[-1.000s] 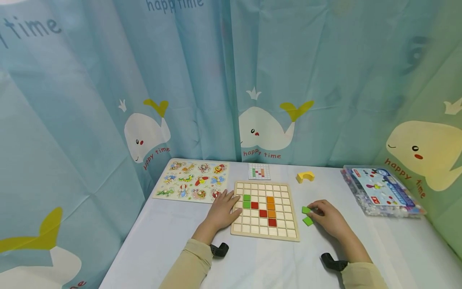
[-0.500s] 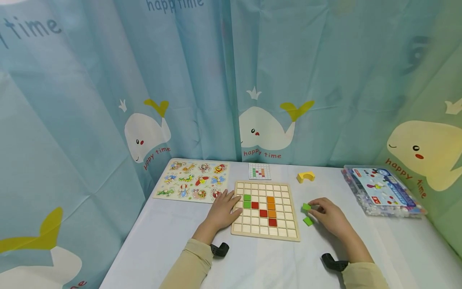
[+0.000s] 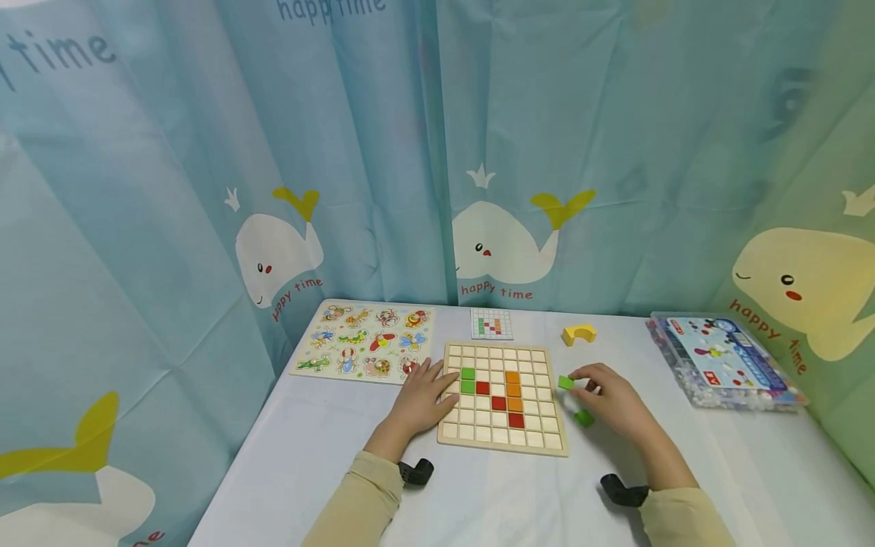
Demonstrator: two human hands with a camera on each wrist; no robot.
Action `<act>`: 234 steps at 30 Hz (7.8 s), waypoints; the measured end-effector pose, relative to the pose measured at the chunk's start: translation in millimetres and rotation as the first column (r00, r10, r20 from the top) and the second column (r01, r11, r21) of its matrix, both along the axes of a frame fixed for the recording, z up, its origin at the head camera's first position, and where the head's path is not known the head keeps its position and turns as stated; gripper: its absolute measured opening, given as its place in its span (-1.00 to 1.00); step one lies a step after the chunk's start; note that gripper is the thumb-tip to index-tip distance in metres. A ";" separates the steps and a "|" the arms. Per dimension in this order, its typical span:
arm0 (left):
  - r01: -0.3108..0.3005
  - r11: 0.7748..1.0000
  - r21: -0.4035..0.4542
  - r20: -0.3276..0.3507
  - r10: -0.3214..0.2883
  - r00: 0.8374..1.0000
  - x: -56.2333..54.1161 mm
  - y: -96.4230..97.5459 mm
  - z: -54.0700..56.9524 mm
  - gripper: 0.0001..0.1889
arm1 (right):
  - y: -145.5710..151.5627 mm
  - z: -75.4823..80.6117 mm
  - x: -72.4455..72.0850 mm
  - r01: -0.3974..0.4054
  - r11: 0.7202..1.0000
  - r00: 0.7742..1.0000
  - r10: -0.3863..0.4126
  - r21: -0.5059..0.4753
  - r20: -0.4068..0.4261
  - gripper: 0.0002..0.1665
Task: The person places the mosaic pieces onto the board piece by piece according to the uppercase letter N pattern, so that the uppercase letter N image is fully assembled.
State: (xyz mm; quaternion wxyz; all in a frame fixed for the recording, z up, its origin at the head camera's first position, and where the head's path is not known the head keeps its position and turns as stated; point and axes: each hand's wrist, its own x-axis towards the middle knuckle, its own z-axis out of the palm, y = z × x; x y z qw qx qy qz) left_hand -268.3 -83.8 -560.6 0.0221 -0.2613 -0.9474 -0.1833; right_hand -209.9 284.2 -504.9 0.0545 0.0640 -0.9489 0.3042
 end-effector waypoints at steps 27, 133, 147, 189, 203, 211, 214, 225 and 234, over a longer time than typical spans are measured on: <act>0.003 1.000 0.006 -0.001 -0.003 1.000 1.3 -0.2 3.8 -0.46 | -83.3 16.4 -21.6 -0.166 0.984 0.986 0.167 -0.068 0.008 -0.77; 0.008 1.000 0.003 -0.004 -0.008 1.000 -0.3 0.1 1.6 -0.46 | -84.6 21.6 -9.5 -0.151 0.988 0.987 0.151 -0.008 0.044 -0.79; -0.002 1.000 -0.004 0.006 0.002 1.000 -0.7 1.1 1.0 -0.46 | -24.8 22.8 8.0 -0.074 0.996 0.997 0.074 0.039 0.009 -0.73; 0.002 1.000 0.021 0.007 -0.002 1.000 1.5 0.6 4.2 -0.47 | 40.3 -21.2 23.3 -0.129 0.991 0.982 0.123 0.032 0.141 -0.55; 0.005 1.000 0.020 0.001 -0.005 1.000 2.0 0.4 3.5 -0.47 | 37.3 -24.5 23.5 -0.090 0.995 0.987 0.085 0.030 0.140 -0.72; -0.003 1.000 0.019 0.002 0.003 1.000 2.9 0.5 4.0 -0.47 | 37.1 -25.7 22.6 -0.061 0.998 0.986 0.055 0.032 0.157 -0.73; -0.004 1.000 0.018 0.005 0.004 1.000 3.0 0.8 4.3 -0.47 | 37.1 -26.1 22.4 -0.057 0.998 0.986 0.051 0.030 0.159 -0.72; -0.017 1.000 -0.001 0.021 0.017 1.000 1.4 1.7 2.3 -0.45 | 34.4 -26.3 20.7 -0.023 0.997 0.993 0.015 0.067 0.121 -0.68; -0.017 1.000 0.010 0.029 0.017 0.999 2.3 2.1 3.8 -0.46 | 27.6 -18.8 20.3 -0.007 0.999 0.995 0.002 0.047 0.098 -0.69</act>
